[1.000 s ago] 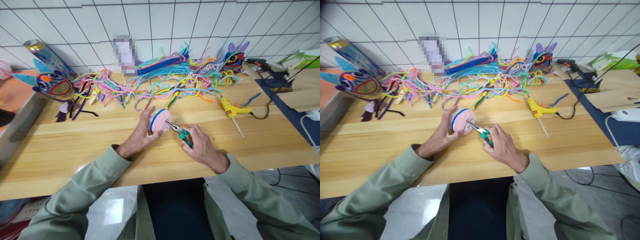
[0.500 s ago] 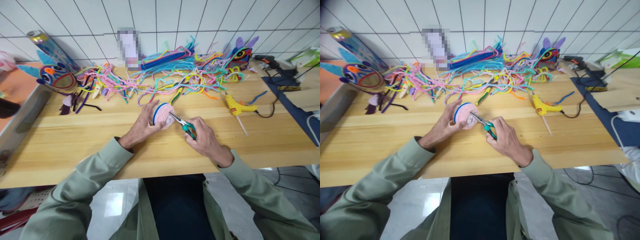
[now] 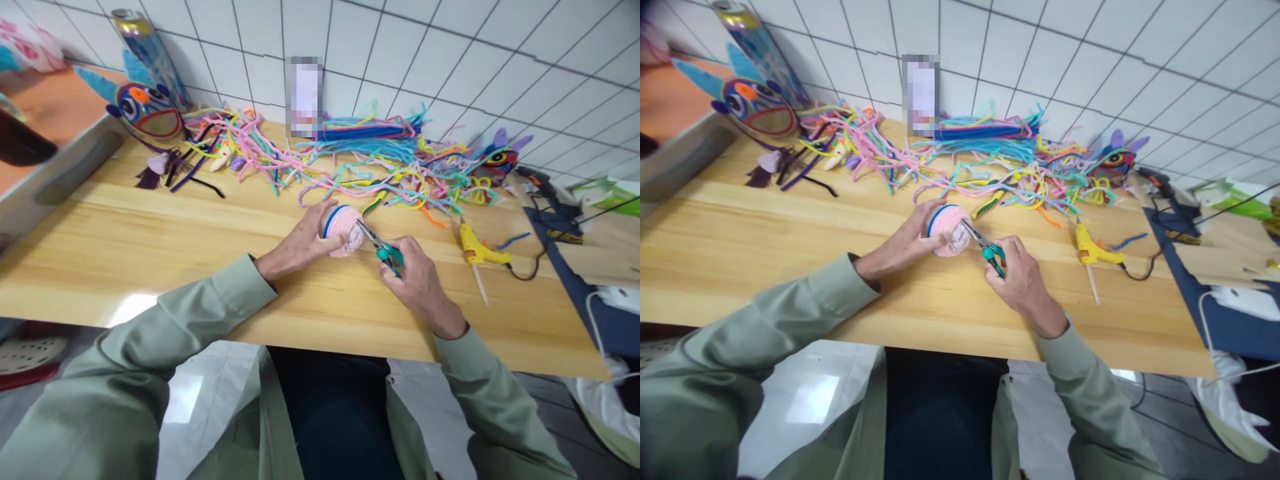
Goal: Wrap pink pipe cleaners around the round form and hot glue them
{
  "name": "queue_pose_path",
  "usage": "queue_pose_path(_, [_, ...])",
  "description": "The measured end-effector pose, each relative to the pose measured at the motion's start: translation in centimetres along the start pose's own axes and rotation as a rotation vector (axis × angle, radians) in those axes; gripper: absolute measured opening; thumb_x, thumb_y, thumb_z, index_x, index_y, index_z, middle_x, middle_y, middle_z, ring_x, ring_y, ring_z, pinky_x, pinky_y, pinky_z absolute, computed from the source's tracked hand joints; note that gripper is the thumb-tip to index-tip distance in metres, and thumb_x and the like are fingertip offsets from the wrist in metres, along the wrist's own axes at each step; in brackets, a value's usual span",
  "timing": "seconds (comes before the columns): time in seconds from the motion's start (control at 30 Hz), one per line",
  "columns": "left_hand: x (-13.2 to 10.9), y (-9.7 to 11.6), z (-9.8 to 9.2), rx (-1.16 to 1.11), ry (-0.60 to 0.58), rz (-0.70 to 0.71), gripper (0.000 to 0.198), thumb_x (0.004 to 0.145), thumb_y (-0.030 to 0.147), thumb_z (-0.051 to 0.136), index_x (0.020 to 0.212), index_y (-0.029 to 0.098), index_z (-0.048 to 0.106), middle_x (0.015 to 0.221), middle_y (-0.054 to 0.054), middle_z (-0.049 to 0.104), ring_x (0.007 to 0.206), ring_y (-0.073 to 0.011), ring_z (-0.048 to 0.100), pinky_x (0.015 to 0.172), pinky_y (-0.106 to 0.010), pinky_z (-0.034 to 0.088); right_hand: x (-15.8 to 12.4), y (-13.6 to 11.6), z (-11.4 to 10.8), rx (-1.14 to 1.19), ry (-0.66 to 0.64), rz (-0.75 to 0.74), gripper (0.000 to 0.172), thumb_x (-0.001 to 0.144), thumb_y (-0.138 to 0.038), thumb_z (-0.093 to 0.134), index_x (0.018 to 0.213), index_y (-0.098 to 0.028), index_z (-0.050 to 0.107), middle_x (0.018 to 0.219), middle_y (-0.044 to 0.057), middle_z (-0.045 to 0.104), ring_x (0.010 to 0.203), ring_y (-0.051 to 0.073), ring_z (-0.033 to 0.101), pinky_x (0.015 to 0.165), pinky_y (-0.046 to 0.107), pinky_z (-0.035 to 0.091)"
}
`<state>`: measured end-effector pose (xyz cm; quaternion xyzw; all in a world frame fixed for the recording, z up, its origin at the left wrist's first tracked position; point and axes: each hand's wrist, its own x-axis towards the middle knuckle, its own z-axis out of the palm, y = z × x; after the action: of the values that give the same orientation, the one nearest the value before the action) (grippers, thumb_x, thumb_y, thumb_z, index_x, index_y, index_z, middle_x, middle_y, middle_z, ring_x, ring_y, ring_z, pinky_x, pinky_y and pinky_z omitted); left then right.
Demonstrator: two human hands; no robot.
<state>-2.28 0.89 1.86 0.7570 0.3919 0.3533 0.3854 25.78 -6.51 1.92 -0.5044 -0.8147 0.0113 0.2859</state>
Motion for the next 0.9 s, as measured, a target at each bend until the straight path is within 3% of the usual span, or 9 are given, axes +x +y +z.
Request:
queue_pose_path(0.13, [0.0,-0.1,0.5,0.081,0.031,0.056,0.073,0.091,0.042,0.075,0.156,0.018,0.052,0.160,-0.019,0.060,0.154,-0.0394,0.054,0.135,-0.057,0.041,-0.6,0.1,0.2,0.028,0.024,0.002,0.030,0.093,-0.021,0.062,0.122,-0.026,0.060,0.104,0.006,0.068,0.091,0.027,0.070,0.081,0.040,0.060])
queue_pose_path(0.9, [-0.5,-0.6,0.8,0.075,0.028,0.103,0.075,0.094,0.049,0.072,0.158,0.019,0.048,0.159,-0.020,0.059,0.153,-0.0387,0.053,0.134,-0.061,0.040,-1.2,-0.1,0.3,0.059,0.020,0.027,0.033,0.093,-0.021,0.062,0.125,-0.026,0.060,0.110,0.008,0.070,0.099,0.027,0.072,0.085,0.041,0.062])
